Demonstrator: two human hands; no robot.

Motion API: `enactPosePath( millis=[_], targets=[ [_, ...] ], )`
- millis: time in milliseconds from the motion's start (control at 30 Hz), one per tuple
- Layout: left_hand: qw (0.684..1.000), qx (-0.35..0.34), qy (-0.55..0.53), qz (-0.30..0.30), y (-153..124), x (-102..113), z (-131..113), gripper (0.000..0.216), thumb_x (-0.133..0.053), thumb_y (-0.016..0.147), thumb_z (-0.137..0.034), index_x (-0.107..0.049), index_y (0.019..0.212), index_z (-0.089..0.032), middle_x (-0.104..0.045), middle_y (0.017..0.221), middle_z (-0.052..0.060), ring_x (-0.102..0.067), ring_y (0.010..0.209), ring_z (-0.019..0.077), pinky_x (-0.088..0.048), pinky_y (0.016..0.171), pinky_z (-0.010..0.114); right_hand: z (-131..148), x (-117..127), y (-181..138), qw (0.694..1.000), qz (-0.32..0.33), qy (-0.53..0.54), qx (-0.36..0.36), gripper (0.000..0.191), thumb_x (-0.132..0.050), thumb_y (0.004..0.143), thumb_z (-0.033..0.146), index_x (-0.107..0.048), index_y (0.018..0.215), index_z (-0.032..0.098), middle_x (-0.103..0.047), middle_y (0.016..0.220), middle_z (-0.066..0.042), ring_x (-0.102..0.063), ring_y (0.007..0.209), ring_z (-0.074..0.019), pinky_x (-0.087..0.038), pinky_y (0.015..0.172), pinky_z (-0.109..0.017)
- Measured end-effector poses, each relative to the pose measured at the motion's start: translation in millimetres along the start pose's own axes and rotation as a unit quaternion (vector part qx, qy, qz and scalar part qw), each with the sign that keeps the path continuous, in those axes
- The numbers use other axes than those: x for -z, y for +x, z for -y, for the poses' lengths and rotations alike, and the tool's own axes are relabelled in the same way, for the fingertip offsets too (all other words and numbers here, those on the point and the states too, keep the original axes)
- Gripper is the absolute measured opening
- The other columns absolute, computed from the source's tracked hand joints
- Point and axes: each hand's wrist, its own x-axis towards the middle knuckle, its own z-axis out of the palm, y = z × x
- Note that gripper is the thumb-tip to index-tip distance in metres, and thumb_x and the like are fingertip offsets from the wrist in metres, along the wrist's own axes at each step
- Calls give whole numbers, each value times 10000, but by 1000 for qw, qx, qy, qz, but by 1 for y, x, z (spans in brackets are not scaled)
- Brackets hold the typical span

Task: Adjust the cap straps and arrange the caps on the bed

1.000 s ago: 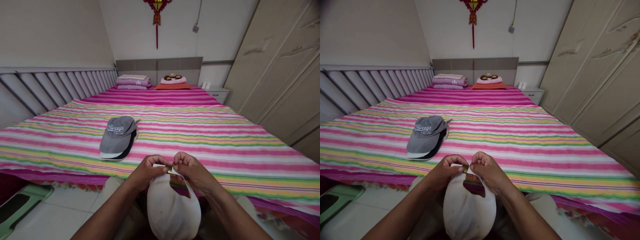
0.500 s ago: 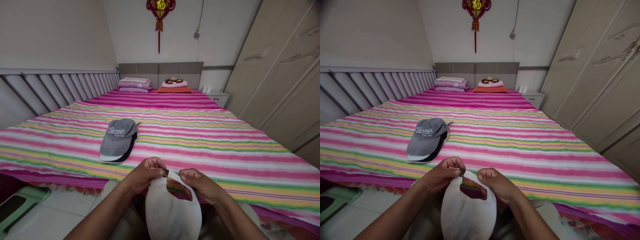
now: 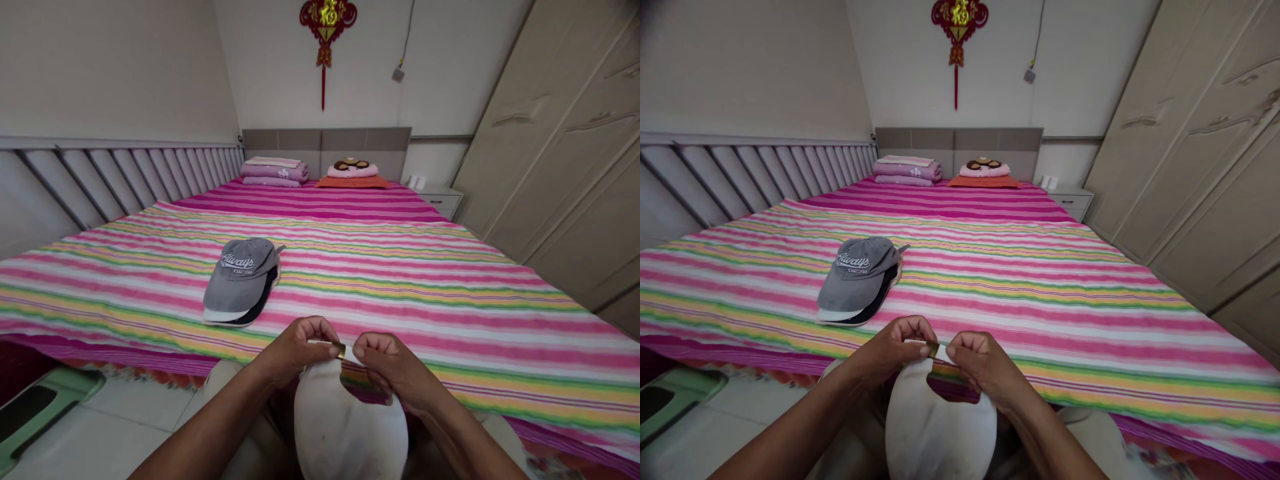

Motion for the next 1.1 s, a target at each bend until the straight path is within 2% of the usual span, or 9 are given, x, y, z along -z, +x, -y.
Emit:
enactPosePath(
  millis=[400, 567, 900, 1100],
  targets=[
    [1000, 5, 25, -7, -4, -3, -3, 219, -705, 609, -244, -573, 736, -125, -562, 615, -17, -469, 528, 50, -347, 521, 179, 3, -5, 0, 1000, 0, -5, -14, 314, -622, 656, 435, -532, 580, 145, -355, 319, 86, -226, 272, -28, -98, 310, -200],
    [998, -20, 50, -23, -4, -7, -1, 218, -690, 623, -265, -567, 748, -137, -575, 661, -14, -481, 558, 62, -361, 543, 191, 1, -6, 1, 1000, -21, 2, -7, 291, -616, 667, 412, -542, 583, 144, -352, 314, 86, -221, 276, -29, -102, 313, -200],
    [978, -86, 175, -68, -4, -13, -2, 140, -649, 644, -232, -583, 729, -141, -583, 693, 7, -510, 657, 111, -382, 624, 228, -3, -10, 4, 997, -76, 10, 10, 218, -582, 667, 317, -495, 541, 161, -346, 348, 86, -222, 319, -34, -122, 340, -203],
    [992, -35, 107, -63, -3, -14, -1, 202, -683, 612, -269, -571, 723, -143, -582, 677, 7, -509, 621, 105, -368, 589, 226, -1, -9, 4, 996, -77, -23, 25, 207, -580, 669, 299, -504, 541, 156, -328, 383, 84, -207, 352, -37, -120, 361, -210]
  ],
)
